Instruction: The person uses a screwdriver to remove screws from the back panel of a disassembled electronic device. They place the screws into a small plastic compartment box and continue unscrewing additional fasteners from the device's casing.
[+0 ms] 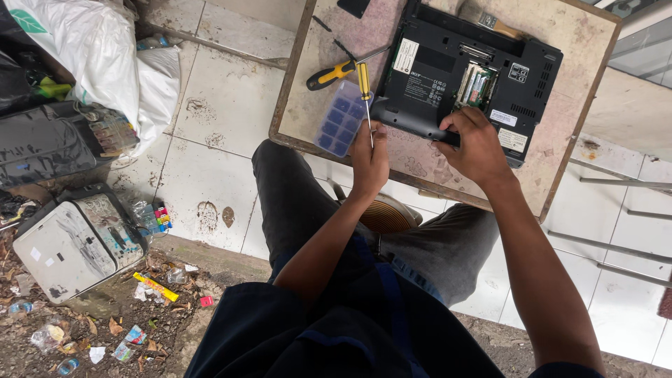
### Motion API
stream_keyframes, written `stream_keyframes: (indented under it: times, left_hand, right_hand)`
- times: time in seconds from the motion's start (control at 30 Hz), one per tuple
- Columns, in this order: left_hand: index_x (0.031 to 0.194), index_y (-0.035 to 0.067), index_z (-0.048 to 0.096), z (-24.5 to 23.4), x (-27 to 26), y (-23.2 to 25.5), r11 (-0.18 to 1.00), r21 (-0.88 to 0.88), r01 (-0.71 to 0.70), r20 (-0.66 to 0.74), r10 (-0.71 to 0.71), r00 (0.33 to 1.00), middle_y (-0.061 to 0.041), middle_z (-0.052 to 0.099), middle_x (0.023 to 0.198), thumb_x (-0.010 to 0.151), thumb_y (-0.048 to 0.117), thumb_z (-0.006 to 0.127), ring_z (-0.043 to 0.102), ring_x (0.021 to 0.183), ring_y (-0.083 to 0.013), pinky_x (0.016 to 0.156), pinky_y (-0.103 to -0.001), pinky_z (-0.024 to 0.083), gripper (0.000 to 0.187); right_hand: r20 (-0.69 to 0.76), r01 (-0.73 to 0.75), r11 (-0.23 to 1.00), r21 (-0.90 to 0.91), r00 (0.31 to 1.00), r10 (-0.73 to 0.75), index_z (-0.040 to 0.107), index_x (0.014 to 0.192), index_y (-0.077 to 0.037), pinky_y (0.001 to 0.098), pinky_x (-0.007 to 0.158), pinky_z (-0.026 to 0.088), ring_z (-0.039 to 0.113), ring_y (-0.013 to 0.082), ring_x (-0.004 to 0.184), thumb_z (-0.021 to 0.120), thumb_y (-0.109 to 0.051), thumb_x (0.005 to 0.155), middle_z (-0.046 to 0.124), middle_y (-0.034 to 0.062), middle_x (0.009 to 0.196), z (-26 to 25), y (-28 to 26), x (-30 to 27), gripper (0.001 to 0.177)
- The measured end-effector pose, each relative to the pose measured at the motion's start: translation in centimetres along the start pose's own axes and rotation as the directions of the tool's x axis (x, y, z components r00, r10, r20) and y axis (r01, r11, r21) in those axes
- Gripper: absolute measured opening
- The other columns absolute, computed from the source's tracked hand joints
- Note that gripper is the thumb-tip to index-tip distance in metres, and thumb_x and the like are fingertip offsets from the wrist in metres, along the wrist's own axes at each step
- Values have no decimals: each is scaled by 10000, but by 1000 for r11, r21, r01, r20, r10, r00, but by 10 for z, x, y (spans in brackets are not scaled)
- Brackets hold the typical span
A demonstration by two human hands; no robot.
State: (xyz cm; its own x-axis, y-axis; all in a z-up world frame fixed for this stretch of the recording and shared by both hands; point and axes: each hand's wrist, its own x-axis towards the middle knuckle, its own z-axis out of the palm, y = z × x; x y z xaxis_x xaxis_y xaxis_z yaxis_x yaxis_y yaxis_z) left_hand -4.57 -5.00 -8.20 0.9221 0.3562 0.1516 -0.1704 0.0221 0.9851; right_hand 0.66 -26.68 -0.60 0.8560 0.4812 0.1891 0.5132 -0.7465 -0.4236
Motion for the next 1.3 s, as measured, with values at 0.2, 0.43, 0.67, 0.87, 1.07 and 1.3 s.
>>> stream_keyframes:
  times: [0.2,0.43,0.67,0.87,1.07,1.3]
  left_hand:
    - [976,151,646,1,1,29,997,59,55,20,-56,998,42,430,533,1045,171,539,511,466,-105,551,-284,447,128]
    - [1028,146,640,1,0,23,998,35,43,-28,-42,999,27,424,538,1017,140,593,503,496,-105,560,-281,432,49]
    - [964,165,537,2,-1,13,994,93,56,-25,-54,998,18,442,541,959,139,632,519,502,-133,572,-310,434,99]
    - [1000,156,538,2,-1,31,986,132,103,-10,-102,995,1,502,540,998,208,674,563,506,-149,594,-329,464,145]
    - [1010,143,513,3,-1,16,985,135,109,12,-111,994,-21,530,555,991,176,690,597,529,-178,597,-330,475,181]
    - [976,155,450,13,0,10,979,140,151,-47,-146,988,-66,579,581,968,121,656,647,561,-217,572,-348,496,209]
  right_hand:
    - [1,-7,995,102,1000,7,709,1074,-70,462,857,586,693,340,948,950,20,759,672,129,944,-25,-14,0,407]
    - [1,-38,983,178,999,39,709,1037,-47,414,799,582,706,326,916,944,53,763,672,141,951,-26,-12,2,374]
    - [-4,-38,978,207,999,39,708,1012,-36,397,773,572,707,322,881,963,40,769,664,146,933,-27,-6,0,360]
    - [-12,-46,969,241,999,50,692,976,-39,377,774,561,702,310,877,973,21,773,659,143,917,-26,-1,-2,351]
    - [-16,-51,968,245,998,57,680,957,-37,381,768,556,694,314,868,971,29,759,660,148,907,-28,-5,-1,358]
    - [-17,-45,964,261,999,52,668,943,-42,390,760,552,684,320,848,968,22,759,649,146,892,-21,-4,-2,358]
